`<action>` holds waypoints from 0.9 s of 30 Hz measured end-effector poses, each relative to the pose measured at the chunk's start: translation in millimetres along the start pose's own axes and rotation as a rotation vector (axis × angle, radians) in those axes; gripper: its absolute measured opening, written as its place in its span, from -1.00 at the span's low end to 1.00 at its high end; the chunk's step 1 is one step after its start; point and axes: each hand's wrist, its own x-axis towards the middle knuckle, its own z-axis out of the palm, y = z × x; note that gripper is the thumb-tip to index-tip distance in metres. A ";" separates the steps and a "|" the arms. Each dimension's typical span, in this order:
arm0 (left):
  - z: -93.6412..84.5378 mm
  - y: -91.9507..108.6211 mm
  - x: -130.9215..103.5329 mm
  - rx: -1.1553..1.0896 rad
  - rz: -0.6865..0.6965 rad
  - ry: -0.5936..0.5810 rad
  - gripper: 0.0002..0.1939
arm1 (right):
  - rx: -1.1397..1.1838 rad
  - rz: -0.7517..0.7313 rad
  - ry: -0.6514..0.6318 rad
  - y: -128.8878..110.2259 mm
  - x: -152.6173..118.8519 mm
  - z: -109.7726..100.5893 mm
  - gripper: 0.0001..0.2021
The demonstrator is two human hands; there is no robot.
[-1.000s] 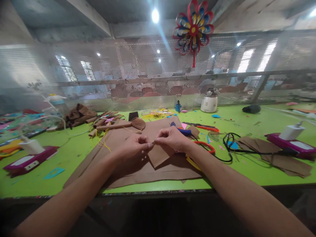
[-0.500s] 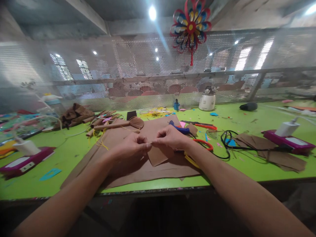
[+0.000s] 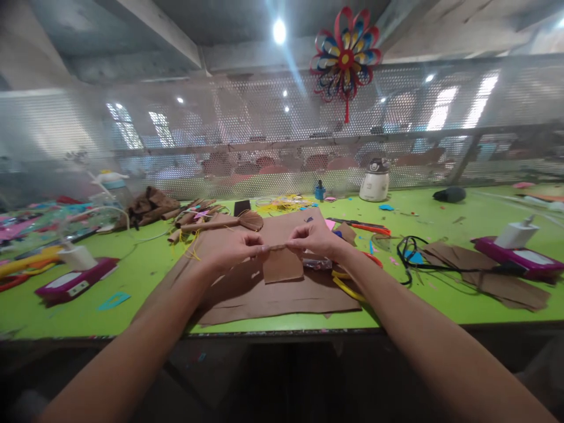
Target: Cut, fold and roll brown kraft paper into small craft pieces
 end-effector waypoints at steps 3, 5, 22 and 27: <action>-0.5 4.5 1.3 0.111 0.038 0.010 -0.84 | -0.058 -0.056 0.010 1.6 1.7 5.1 -0.77; 0.4 7.3 4.1 0.150 0.105 0.042 -0.85 | -0.092 -0.126 0.039 0.0 1.8 9.3 -0.77; 34.0 -11.0 -64.1 0.835 0.770 0.019 -0.79 | -1.036 -0.869 -0.051 -17.3 -73.2 47.2 -0.77; 45.0 -22.4 -68.4 0.774 0.660 -0.016 -0.80 | -0.882 -0.774 -0.122 -1.3 -75.6 53.8 -0.79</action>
